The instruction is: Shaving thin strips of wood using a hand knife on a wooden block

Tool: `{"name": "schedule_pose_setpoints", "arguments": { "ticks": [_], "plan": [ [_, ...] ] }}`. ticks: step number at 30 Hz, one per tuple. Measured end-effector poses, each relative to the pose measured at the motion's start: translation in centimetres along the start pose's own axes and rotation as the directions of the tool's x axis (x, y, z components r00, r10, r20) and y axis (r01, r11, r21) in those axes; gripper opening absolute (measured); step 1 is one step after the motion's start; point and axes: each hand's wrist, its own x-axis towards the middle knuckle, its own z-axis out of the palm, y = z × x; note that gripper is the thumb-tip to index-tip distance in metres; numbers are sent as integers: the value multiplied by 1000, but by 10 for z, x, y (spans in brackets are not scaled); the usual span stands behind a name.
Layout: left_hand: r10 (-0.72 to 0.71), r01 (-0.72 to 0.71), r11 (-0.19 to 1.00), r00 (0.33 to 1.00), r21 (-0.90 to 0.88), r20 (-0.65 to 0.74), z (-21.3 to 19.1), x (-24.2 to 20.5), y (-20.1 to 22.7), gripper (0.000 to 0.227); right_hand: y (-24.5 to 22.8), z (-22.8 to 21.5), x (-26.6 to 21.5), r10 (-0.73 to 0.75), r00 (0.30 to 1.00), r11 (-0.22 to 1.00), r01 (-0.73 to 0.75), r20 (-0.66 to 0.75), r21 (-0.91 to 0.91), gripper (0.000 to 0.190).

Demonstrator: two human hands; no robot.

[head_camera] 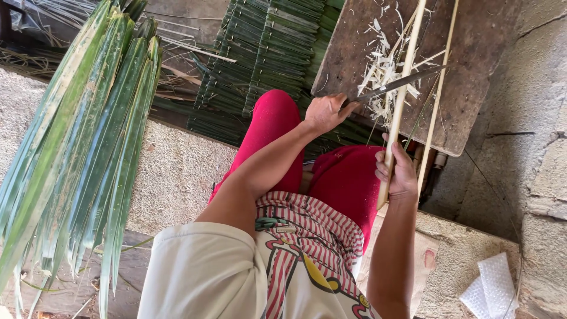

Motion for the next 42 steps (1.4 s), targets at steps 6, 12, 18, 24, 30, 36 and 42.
{"name": "schedule_pose_setpoints", "arguments": {
  "ticks": [6,12,18,24,30,36,42],
  "plan": [
    [-23,23,999,1000,39,9,-2,-2,9,51,20,3,13,-53,998,995,49,47,86,50],
    [-8,1,996,997,87,75,4,-7,7,50,31,-24,26,-79,996,977,68,46,202,45],
    [20,-25,997,998,73,64,4,-7,8,49,35,-36,27,-94,988,941,49,120,335,46],
    [56,-28,981,988,191,-141,43,0,-24,52,29,-27,23,-87,982,937,24,169,348,49],
    [96,-29,957,970,288,-223,46,6,-34,54,34,-29,34,-20,993,981,-3,113,195,55],
    [73,-21,971,975,240,-209,32,-3,-16,51,38,-34,38,-16,996,982,0,86,190,54],
    [99,-61,975,980,214,-172,36,-5,-13,47,35,-33,33,-16,997,973,-3,79,231,50]
  ]
}}
